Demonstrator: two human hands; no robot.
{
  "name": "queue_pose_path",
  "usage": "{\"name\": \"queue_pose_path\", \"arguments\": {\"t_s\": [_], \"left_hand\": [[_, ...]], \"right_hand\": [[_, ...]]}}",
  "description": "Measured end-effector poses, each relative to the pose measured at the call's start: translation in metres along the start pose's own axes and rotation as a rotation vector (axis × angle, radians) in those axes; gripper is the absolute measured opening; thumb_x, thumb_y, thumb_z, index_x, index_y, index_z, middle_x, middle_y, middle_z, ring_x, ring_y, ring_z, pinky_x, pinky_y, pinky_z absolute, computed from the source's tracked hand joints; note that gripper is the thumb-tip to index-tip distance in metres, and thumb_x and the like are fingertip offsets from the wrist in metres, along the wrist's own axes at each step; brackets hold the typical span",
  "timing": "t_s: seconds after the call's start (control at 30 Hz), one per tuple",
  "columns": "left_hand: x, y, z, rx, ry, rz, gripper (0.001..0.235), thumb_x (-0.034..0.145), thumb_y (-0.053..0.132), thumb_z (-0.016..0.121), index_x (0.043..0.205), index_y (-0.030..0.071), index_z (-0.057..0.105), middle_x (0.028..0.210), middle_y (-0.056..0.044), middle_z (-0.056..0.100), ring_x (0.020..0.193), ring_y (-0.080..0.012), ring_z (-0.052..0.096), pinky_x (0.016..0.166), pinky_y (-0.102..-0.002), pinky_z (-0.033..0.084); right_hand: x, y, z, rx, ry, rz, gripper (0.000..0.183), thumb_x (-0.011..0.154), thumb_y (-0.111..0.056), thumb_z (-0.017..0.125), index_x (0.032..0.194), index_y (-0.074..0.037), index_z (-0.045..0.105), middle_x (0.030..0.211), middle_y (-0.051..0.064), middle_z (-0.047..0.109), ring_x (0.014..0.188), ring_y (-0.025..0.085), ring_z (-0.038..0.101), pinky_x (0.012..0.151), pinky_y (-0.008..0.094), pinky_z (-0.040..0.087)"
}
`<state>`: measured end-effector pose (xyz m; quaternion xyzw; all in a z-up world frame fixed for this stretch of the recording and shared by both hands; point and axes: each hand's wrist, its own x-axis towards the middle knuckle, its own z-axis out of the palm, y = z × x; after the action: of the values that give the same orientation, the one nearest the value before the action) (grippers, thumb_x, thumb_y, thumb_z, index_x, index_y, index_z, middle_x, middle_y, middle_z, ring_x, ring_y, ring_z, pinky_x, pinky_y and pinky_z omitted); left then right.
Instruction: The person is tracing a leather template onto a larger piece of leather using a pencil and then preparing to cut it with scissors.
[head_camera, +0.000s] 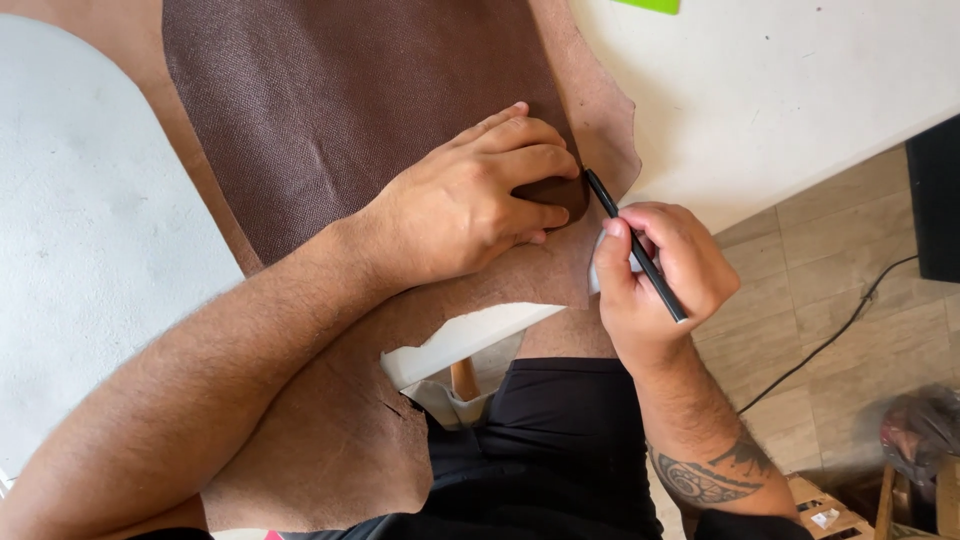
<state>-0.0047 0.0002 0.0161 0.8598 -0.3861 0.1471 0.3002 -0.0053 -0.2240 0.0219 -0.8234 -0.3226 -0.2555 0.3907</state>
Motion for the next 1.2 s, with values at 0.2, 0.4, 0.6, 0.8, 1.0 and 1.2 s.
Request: {"name": "queue_pose_path", "arguments": {"t_s": [0.2,0.4,0.6,0.8,1.0,1.2], "left_hand": [[0.0,0.001,0.0,0.009,0.005,-0.001,0.018,0.089,0.023,0.081,0.103,0.012,0.078,0.125,-0.012,0.061,0.124,-0.0327,0.053,0.115,-0.06,0.039],[0.001,0.0,0.001,0.004,-0.014,-0.011,0.019,0.091,0.025,0.079,0.107,0.013,0.078,0.126,-0.011,0.06,0.125,-0.0326,0.052,0.115,-0.062,0.038],[0.001,0.0,0.0,-0.013,-0.012,-0.015,0.016,0.092,0.025,0.077,0.101,0.012,0.077,0.125,-0.012,0.06,0.124,-0.0335,0.052,0.115,-0.062,0.038],[0.006,0.011,-0.008,-0.021,0.108,-0.036,0.012,0.103,0.005,0.06,0.104,-0.004,0.068,0.122,-0.018,0.059,0.118,-0.0374,0.056,0.105,-0.053,0.049],[0.007,0.013,-0.003,0.214,0.114,-0.213,0.035,0.087,0.006,0.078,0.118,-0.007,0.066,0.127,-0.018,0.056,0.126,-0.0372,0.053,0.115,-0.052,0.047],[0.012,0.0,-0.005,0.299,-0.002,-0.24,0.047,0.081,0.027,0.084,0.119,0.003,0.069,0.13,-0.011,0.061,0.126,-0.0303,0.057,0.11,-0.046,0.048]], "right_hand": [[0.017,-0.001,0.0,0.021,-0.063,-0.018,0.013,0.104,0.002,0.062,0.093,0.009,0.065,0.082,0.019,0.066,0.071,0.032,0.062,0.068,0.041,0.05],[0.035,0.0,0.002,0.063,-0.121,0.0,0.008,0.103,0.005,0.066,0.096,0.009,0.067,0.086,0.019,0.069,0.075,0.032,0.064,0.072,0.042,0.051],[0.049,0.001,0.008,0.061,-0.137,-0.035,0.009,0.103,0.004,0.066,0.096,0.009,0.068,0.085,0.019,0.068,0.074,0.032,0.063,0.071,0.042,0.05],[0.037,0.002,0.004,0.047,0.041,0.02,0.01,0.102,0.002,0.061,0.096,0.01,0.065,0.084,0.02,0.068,0.073,0.03,0.066,0.07,0.04,0.052],[0.034,0.003,0.003,0.064,0.036,0.038,0.01,0.099,0.002,0.06,0.094,0.009,0.065,0.082,0.02,0.069,0.072,0.03,0.068,0.07,0.039,0.053],[0.043,0.0,0.006,0.041,-0.048,-0.01,0.012,0.102,0.0,0.063,0.094,0.008,0.067,0.084,0.018,0.069,0.072,0.029,0.064,0.069,0.039,0.052]]}}
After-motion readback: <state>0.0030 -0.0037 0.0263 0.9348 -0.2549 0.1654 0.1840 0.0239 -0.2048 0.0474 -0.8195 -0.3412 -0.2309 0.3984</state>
